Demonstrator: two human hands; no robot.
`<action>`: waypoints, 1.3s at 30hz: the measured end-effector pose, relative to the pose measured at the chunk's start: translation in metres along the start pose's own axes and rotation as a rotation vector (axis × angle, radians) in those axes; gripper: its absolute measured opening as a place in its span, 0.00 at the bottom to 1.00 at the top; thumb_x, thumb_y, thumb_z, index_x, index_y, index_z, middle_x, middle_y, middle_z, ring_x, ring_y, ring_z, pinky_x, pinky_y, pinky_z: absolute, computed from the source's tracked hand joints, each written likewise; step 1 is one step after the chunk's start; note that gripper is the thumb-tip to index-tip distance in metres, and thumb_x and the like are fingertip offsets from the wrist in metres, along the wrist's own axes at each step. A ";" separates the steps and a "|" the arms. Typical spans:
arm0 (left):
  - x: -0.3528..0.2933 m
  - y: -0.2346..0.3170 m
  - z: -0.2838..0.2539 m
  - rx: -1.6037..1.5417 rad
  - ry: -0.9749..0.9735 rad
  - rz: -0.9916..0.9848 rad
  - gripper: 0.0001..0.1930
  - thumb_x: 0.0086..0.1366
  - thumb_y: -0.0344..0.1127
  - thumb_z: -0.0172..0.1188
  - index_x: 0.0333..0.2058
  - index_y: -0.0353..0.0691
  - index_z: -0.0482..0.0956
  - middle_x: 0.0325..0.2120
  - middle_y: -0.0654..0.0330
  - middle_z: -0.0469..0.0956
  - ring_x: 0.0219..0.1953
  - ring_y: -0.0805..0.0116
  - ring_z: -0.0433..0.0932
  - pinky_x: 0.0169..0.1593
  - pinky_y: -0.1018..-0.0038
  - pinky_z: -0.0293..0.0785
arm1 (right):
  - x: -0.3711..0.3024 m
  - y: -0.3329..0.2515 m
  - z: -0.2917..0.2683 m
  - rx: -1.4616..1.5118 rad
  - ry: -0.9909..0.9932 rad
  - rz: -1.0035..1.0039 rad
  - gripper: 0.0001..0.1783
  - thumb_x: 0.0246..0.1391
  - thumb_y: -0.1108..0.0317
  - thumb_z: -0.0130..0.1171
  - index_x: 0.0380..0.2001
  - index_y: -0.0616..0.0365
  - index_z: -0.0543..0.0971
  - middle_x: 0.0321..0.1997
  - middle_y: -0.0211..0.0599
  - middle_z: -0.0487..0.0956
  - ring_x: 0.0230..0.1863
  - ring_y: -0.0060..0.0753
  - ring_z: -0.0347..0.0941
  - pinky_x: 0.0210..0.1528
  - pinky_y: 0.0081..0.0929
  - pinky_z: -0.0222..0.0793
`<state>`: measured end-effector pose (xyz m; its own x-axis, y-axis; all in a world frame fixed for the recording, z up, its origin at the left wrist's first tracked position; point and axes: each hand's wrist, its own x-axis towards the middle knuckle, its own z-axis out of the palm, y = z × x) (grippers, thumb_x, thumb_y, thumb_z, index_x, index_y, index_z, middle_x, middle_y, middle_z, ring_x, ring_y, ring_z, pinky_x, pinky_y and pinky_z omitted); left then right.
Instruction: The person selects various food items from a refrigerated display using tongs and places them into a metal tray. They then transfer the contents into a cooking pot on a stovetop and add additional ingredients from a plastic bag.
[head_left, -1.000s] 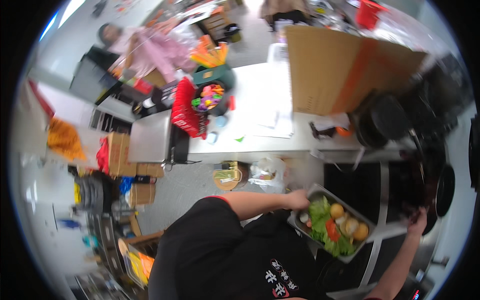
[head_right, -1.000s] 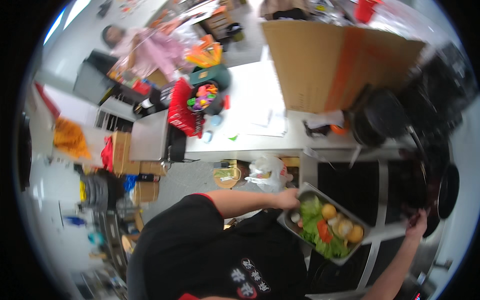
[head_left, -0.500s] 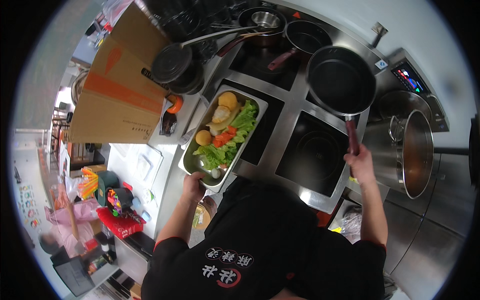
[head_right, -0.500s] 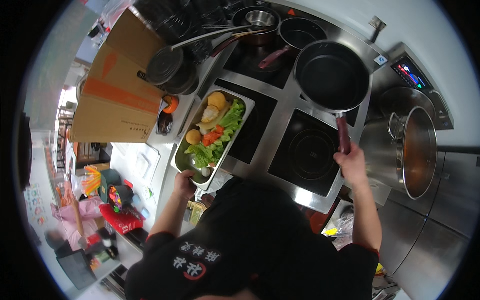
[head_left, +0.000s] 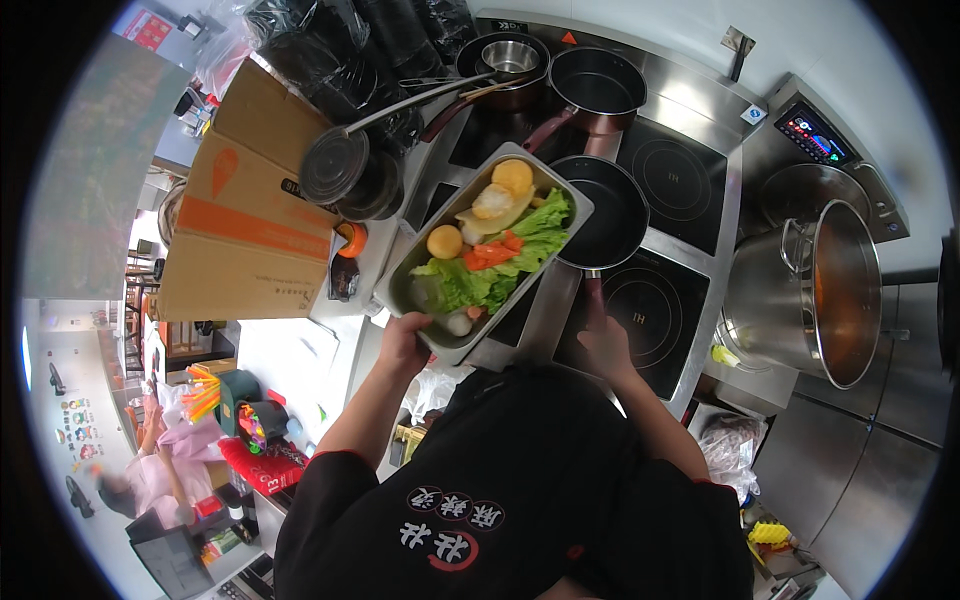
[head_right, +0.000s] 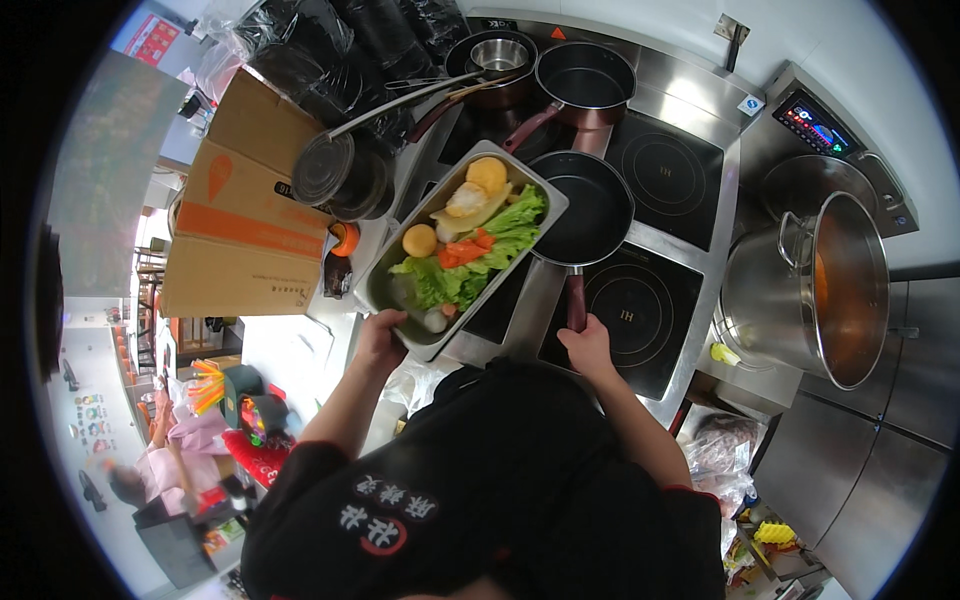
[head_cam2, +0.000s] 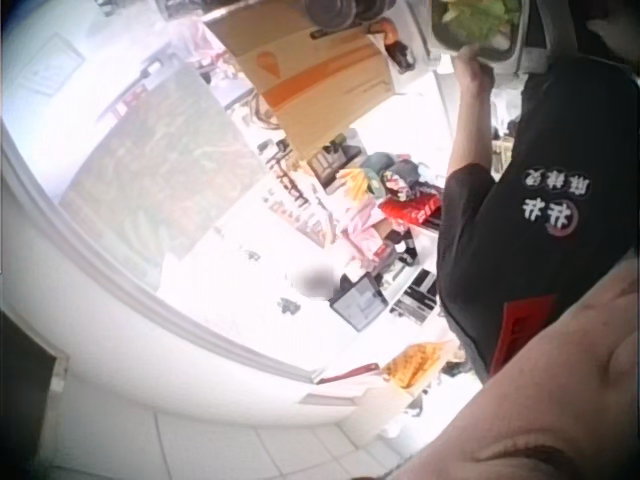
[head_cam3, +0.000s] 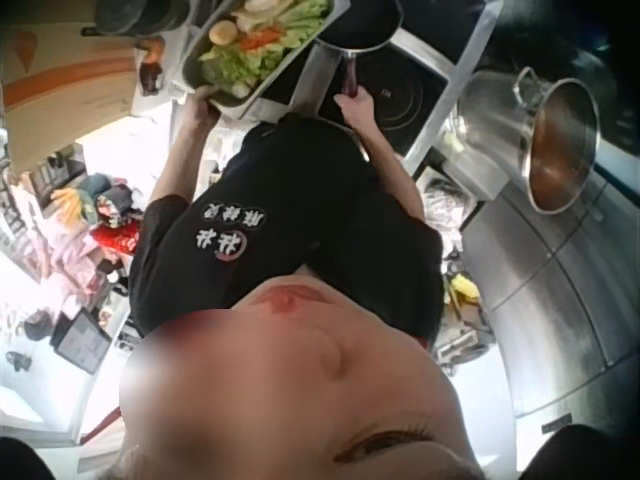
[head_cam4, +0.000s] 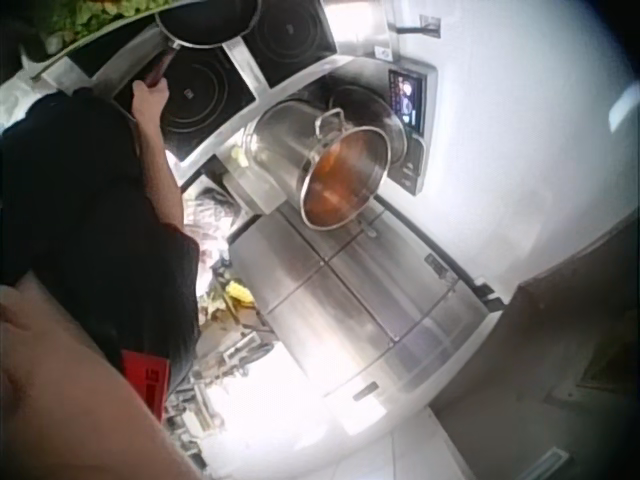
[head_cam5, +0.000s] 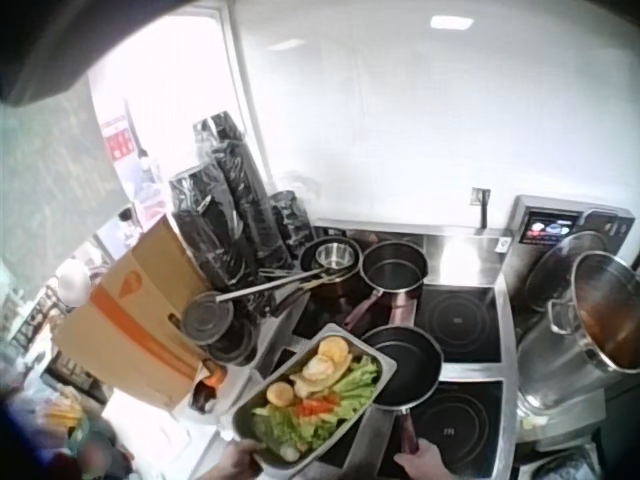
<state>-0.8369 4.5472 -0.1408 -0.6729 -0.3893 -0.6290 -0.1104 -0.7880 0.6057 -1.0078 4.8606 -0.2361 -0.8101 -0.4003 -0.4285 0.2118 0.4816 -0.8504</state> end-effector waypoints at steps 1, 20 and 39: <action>0.002 0.002 0.001 0.030 -0.057 0.057 0.25 0.58 0.24 0.50 0.56 0.27 0.69 0.51 0.46 0.77 0.53 0.50 0.78 0.61 0.57 0.73 | -0.001 -0.001 0.014 0.004 -0.010 -0.037 0.12 0.45 0.70 0.65 0.31 0.62 0.73 0.25 0.29 0.73 0.27 0.21 0.68 0.28 0.28 0.67; 0.031 0.096 0.056 0.557 -0.257 0.385 0.26 0.52 0.19 0.50 0.54 0.28 0.68 0.47 0.48 0.78 0.46 0.61 0.82 0.49 0.69 0.80 | 0.105 -0.191 0.054 -0.173 0.238 -0.394 0.56 0.34 0.62 0.77 0.67 0.59 0.59 0.65 0.56 0.60 0.67 0.53 0.59 0.69 0.39 0.59; 0.102 0.120 0.072 0.820 -0.151 0.559 0.30 0.58 0.22 0.53 0.61 0.30 0.62 0.51 0.50 0.76 0.51 0.62 0.78 0.55 0.70 0.74 | 0.173 -0.166 0.072 -0.205 0.427 -0.579 0.36 0.46 0.74 0.60 0.62 0.58 0.66 0.62 0.54 0.66 0.62 0.57 0.65 0.65 0.40 0.65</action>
<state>-0.9720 4.4473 -0.0972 -0.8615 -0.4938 -0.1178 -0.1818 0.0835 0.9798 -1.1433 4.6552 -0.1916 -0.9119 -0.3161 0.2618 -0.3851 0.4383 -0.8122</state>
